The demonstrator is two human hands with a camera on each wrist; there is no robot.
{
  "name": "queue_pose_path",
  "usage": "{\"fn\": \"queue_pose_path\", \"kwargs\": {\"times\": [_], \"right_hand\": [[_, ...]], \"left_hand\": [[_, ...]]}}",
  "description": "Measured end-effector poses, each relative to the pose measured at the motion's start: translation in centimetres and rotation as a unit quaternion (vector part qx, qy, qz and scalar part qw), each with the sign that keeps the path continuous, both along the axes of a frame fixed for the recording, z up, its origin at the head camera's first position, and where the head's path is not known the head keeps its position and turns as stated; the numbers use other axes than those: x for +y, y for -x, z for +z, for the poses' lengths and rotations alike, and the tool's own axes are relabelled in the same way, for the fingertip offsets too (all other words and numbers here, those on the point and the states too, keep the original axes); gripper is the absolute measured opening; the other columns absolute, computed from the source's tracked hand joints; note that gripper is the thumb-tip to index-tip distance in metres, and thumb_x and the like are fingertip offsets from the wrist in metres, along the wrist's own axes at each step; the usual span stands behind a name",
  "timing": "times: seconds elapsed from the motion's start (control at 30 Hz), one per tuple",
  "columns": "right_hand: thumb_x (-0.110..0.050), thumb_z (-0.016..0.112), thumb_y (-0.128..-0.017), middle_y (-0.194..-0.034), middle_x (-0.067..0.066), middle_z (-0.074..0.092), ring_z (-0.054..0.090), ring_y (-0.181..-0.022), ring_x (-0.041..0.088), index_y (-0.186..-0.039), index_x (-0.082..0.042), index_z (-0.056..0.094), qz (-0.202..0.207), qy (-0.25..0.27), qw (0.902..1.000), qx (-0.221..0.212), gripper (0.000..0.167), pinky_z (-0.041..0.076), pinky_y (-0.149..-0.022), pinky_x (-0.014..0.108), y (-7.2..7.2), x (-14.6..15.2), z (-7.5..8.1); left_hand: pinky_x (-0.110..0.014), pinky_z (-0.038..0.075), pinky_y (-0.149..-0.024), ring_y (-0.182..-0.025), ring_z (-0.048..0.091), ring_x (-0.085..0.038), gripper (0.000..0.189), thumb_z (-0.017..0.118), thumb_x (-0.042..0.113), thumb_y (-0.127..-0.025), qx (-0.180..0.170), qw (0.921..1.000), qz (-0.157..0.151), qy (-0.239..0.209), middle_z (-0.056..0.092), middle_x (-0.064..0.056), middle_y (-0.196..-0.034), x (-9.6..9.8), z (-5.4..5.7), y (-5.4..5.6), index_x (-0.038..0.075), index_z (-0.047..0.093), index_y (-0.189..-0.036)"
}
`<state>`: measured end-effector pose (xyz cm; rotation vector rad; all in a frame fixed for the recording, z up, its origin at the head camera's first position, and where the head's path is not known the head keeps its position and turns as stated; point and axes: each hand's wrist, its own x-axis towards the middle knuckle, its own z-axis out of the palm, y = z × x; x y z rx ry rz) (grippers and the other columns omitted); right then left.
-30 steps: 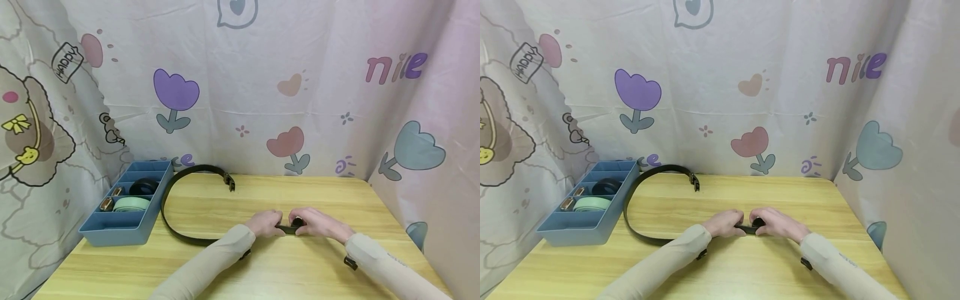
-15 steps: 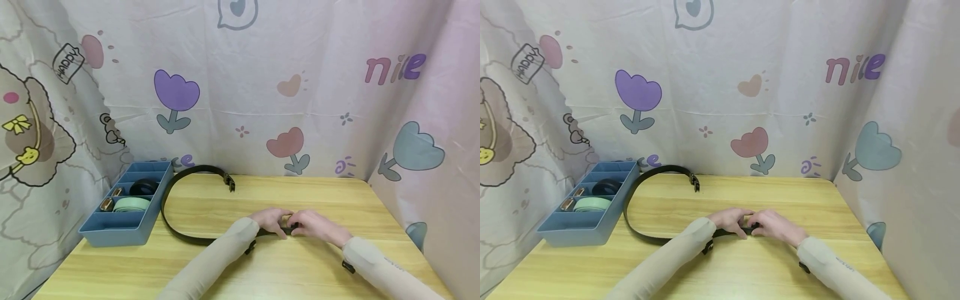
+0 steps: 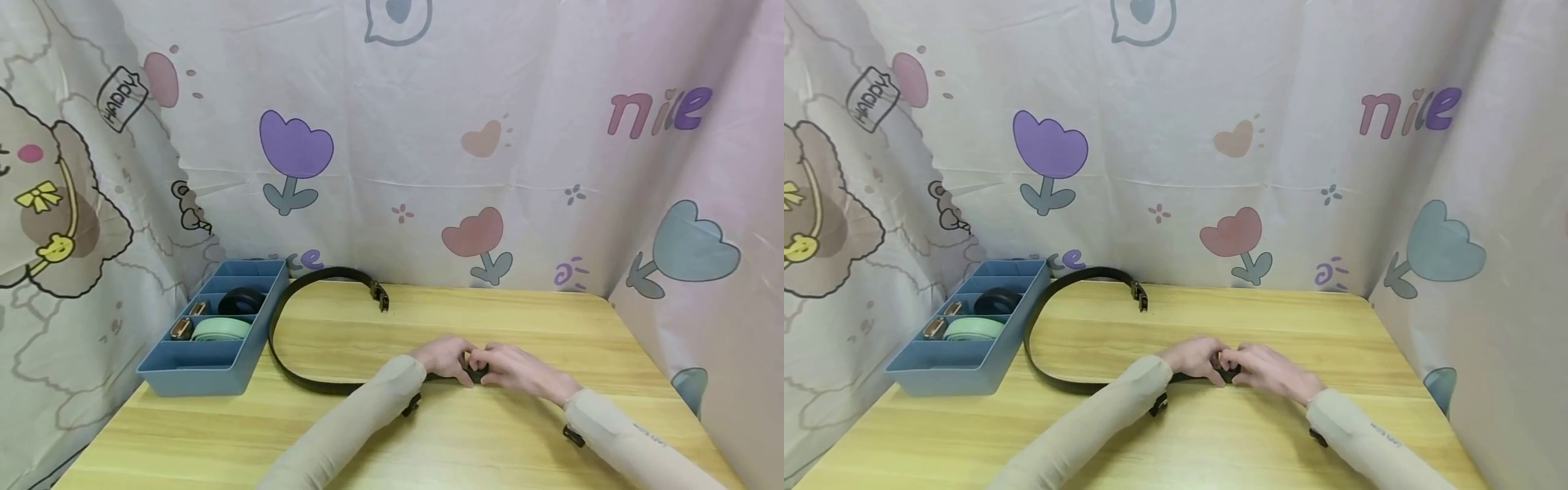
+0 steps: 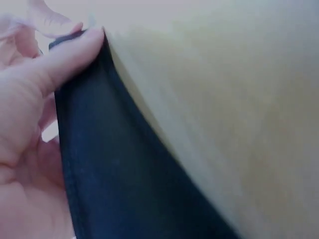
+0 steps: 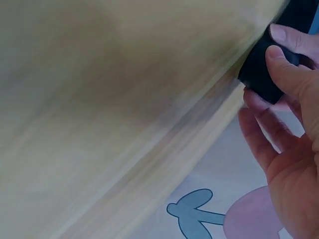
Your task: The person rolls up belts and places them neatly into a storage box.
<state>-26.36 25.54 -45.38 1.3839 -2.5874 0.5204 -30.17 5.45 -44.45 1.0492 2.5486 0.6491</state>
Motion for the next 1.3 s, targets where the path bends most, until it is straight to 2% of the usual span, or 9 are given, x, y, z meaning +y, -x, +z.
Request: {"fn": "queue_pose_path", "kwargs": {"times": [0.2, 0.33, 0.47, 0.6, 0.67, 0.73, 0.87, 1.03, 1.3], "right_hand": [[-0.011, 0.079, -0.079, -0.097, -0.004, 0.058, 0.058, -0.079, 0.008, -0.101, -0.018, 0.067, -0.044, 0.011, 0.9985, 0.032, 0.026, 0.051, -0.066, 0.021, -0.7, 0.2, 0.2], [-0.015, 0.076, -0.083, -0.087, -0.007, 0.061, 0.055, -0.072, 0.003, -0.094, -0.022, 0.071, -0.083, -0.027, 0.9956, 0.034, 0.013, 0.048, -0.062, 0.021, -1.0, -0.2, 0.3], [-0.010, 0.072, -0.086, -0.086, -0.005, 0.066, 0.059, -0.075, 0.003, -0.095, -0.017, 0.073, -0.050, -0.032, 0.9980, 0.024, 0.011, 0.052, -0.066, 0.023, -0.7, -0.3, 0.3], [-0.009, 0.073, -0.085, -0.095, -0.002, 0.069, 0.064, -0.085, 0.007, -0.100, -0.015, 0.074, -0.003, -0.026, 0.9987, 0.043, 0.016, 0.055, -0.077, 0.026, 0.0, 0.1, 0.2], [-0.011, 0.073, -0.085, -0.098, -0.002, 0.070, 0.065, -0.088, 0.008, -0.101, -0.017, 0.074, 0.009, -0.036, 0.9979, 0.054, 0.018, 0.055, -0.079, 0.026, 0.2, 0.2, 0.2], [-0.013, 0.073, -0.085, -0.096, -0.004, 0.068, 0.063, -0.086, 0.006, -0.100, -0.019, 0.074, 0.003, -0.049, 0.9971, 0.058, 0.016, 0.055, -0.078, 0.026, 0.1, 0.2, 0.3], [-0.018, 0.072, -0.088, -0.088, -0.009, 0.065, 0.058, -0.078, 0.001, -0.092, -0.022, 0.071, -0.038, -0.078, 0.9948, 0.054, 0.006, 0.053, -0.069, 0.024, -0.3, -0.6, 0.6], [-0.014, 0.067, -0.091, -0.085, -0.007, 0.067, 0.060, -0.074, 0.001, -0.088, -0.019, 0.067, -0.045, -0.067, 0.9965, 0.022, 0.006, 0.051, -0.066, 0.021, -0.7, -1.8, 0.5], [-0.011, 0.071, -0.087, -0.098, -0.002, 0.070, 0.066, -0.089, 0.009, -0.104, -0.015, 0.075, -0.009, -0.081, 0.9949, 0.059, 0.018, 0.056, -0.080, 0.025, -0.3, -0.9, 0.5]], "left_hand": [[-0.017, 0.041, -0.064, -0.065, 0.052, -0.002, 0.033, 0.091, 0.031, -0.067, 0.056, 0.9942, 0.091, 0.004, 0.065, 0.015, -0.073, 0.9, -0.1, -1.0, 0.023, 0.076, -0.095], [-0.017, 0.041, -0.061, -0.064, 0.051, -0.003, 0.025, 0.091, 0.033, -0.065, 0.079, 0.9908, 0.110, -0.008, 0.065, 0.016, -0.070, 1.3, -0.4, -1.3, 0.021, 0.076, -0.081], [-0.016, 0.042, -0.063, -0.067, 0.052, -0.003, 0.032, 0.090, 0.030, -0.069, 0.087, 0.9944, 0.061, 0.006, 0.065, 0.012, -0.077, 0.9, -0.3, -1.1, 0.019, 0.075, -0.094], [-0.017, 0.044, -0.065, -0.069, 0.053, -0.004, 0.061, 0.088, 0.018, -0.071, 0.026, 0.9993, -0.019, 0.017, 0.064, 0.007, -0.083, 0.0, 0.2, -0.3, 0.019, 0.064, -0.127], [-0.017, 0.044, -0.064, -0.068, 0.053, -0.004, 0.067, 0.087, 0.015, -0.072, 0.007, 0.9988, -0.042, 0.025, 0.062, 0.006, -0.082, -0.3, 0.5, 0.0, 0.019, 0.060, -0.133], [-0.017, 0.044, -0.063, -0.068, 0.052, -0.004, 0.062, 0.087, 0.015, -0.073, 0.010, 0.9984, -0.047, 0.029, 0.065, 0.006, -0.084, -0.3, 0.7, 0.1, 0.017, 0.063, -0.130], [-0.015, 0.043, -0.065, -0.071, 0.051, -0.002, 0.042, 0.089, 0.023, -0.071, 0.068, 0.9967, -0.016, 0.041, 0.069, 0.012, -0.093, 0.2, 0.9, -0.3, 0.019, 0.073, -0.110], [-0.015, 0.043, -0.061, -0.066, 0.053, -0.002, 0.027, 0.090, 0.032, -0.067, 0.114, 0.9922, 0.015, 0.049, 0.068, 0.013, -0.080, 0.4, 0.5, -0.7, 0.021, 0.074, -0.087], [-0.018, 0.044, -0.080, -0.087, 0.054, -0.003, 0.057, 0.090, 0.023, -0.068, 0.033, 0.9970, -0.048, 0.050, 0.066, 0.012, -0.107, -0.7, 0.8, -0.3, 0.026, 0.066, -0.120]]}}
